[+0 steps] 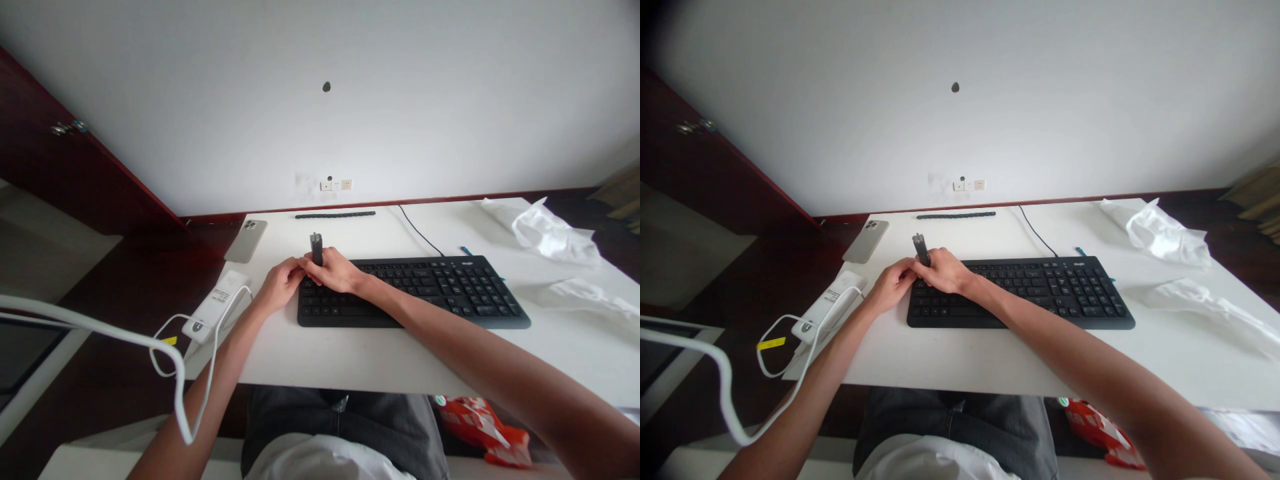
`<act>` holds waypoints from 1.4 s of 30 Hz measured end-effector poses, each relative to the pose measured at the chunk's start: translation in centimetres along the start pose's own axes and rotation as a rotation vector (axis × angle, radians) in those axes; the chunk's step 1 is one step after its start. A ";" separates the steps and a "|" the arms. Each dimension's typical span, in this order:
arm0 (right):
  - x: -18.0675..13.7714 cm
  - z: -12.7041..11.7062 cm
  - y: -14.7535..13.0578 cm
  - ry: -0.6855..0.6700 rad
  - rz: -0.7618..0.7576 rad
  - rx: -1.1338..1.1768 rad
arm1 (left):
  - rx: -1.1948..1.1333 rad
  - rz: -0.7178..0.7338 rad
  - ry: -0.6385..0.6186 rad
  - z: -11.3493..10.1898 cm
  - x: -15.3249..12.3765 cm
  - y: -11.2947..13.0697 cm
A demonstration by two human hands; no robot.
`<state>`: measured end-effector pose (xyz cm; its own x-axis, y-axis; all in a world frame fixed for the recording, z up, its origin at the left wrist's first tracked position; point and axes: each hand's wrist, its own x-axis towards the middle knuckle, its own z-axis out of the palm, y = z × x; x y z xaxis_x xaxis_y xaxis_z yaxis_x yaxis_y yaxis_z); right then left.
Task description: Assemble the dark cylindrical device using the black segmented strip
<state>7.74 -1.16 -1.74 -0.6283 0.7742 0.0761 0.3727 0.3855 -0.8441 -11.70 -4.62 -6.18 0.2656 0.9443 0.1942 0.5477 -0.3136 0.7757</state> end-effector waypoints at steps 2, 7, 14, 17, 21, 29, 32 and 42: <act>0.1 0.2 0.2 0.019 0.008 0.035 | 0.004 0.007 -0.003 0.0 0.0 0.1; 0.2 1.0 0.2 0.066 0.116 0.066 | 0.039 0.022 0.012 0.2 0.0 0.0; 0.1 1.5 0.4 0.148 0.091 -0.010 | 0.129 0.060 0.027 0.3 -0.3 0.3; 0.0 1.6 0.6 0.145 0.089 0.001 | 0.138 0.135 0.032 0.4 -0.4 0.9; 0.1 1.7 0.9 0.195 0.061 -0.042 | 0.194 0.224 0.019 1.3 -0.2 1.7; -0.1 1.7 1.0 0.211 0.062 0.009 | 0.220 0.150 0.067 3.6 0.2 1.9; -0.1 1.8 1.3 0.217 0.042 0.035 | 0.235 0.162 0.059 3.6 0.1 1.6; 0.0 1.8 1.5 0.210 0.020 0.125 | 0.275 0.205 0.054 3.6 0.1 1.1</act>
<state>7.06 -1.50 -3.96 -0.4611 0.8734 0.1568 0.2880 0.3144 -0.9045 -8.25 -5.19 -7.47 0.3543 0.8604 0.3664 0.6826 -0.5057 0.5275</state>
